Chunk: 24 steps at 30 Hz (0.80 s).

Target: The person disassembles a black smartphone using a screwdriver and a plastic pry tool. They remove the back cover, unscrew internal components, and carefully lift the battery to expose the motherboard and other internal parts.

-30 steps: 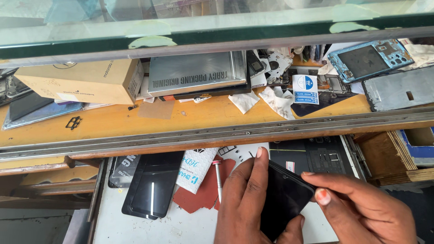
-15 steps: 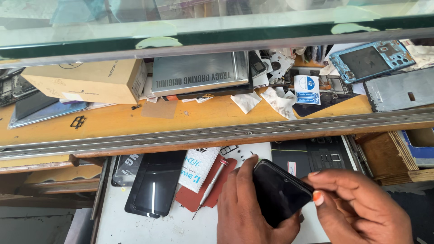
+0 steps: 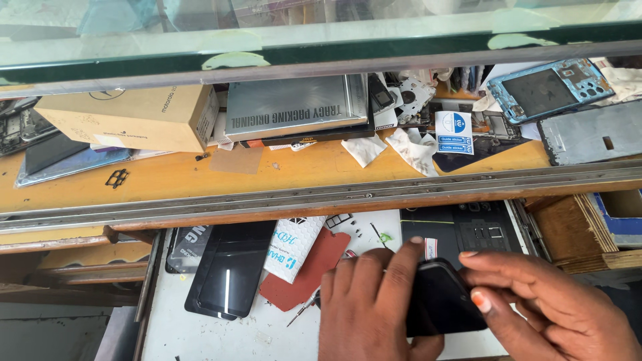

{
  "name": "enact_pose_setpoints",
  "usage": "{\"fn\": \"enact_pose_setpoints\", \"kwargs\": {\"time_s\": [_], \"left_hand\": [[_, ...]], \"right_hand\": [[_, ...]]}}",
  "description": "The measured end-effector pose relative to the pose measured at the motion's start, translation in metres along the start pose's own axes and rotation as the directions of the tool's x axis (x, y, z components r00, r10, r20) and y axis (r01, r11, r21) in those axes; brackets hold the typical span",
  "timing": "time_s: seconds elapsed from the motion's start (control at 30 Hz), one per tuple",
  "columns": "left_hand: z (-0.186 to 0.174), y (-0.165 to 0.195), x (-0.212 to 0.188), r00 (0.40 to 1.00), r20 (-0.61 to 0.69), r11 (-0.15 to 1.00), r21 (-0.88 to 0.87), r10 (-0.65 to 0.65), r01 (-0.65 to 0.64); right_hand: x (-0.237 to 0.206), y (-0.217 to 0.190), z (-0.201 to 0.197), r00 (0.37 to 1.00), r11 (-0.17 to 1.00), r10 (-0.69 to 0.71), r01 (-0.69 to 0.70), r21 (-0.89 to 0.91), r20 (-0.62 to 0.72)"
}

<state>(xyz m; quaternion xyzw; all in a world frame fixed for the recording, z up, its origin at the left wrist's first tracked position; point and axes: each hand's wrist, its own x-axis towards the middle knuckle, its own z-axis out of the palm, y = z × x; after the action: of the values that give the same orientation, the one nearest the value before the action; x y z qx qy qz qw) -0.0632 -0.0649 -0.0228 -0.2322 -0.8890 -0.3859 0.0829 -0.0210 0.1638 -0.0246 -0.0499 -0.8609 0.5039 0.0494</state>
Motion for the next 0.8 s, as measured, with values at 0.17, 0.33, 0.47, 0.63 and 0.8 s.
{"fn": "enact_pose_setpoints", "kwargs": {"time_s": [0.17, 0.33, 0.47, 0.63, 0.8], "left_hand": [[-0.003, 0.003, 0.003, 0.996, -0.009, 0.996, -0.019, -0.091, 0.091], [-0.003, 0.003, 0.002, 0.993, 0.057, 0.994, -0.022, -0.102, 0.103], [-0.001, 0.002, -0.001, 0.998, 0.048, 0.999, -0.024, -0.03, 0.032], [-0.001, 0.003, -0.005, 0.998, 0.046, 0.998, -0.031, 0.05, -0.048], [-0.004, 0.006, -0.008, 0.983, -0.046, 0.98, -0.09, 0.176, -0.18]], "right_hand": [[0.003, -0.002, 0.001, 0.999, 0.999, 0.036, -0.036, -0.019, 0.02], [-0.001, -0.006, 0.003, 0.998, 0.986, 0.056, -0.059, -0.156, -0.022], [-0.003, -0.005, 0.006, 0.996, 0.997, -0.051, 0.047, -0.063, -0.073], [0.003, 0.01, -0.001, 0.961, 0.944, -0.277, 0.272, -0.189, -0.001], [0.007, 0.025, -0.014, 0.963, 0.949, -0.25, 0.264, -0.173, 0.096]]}}
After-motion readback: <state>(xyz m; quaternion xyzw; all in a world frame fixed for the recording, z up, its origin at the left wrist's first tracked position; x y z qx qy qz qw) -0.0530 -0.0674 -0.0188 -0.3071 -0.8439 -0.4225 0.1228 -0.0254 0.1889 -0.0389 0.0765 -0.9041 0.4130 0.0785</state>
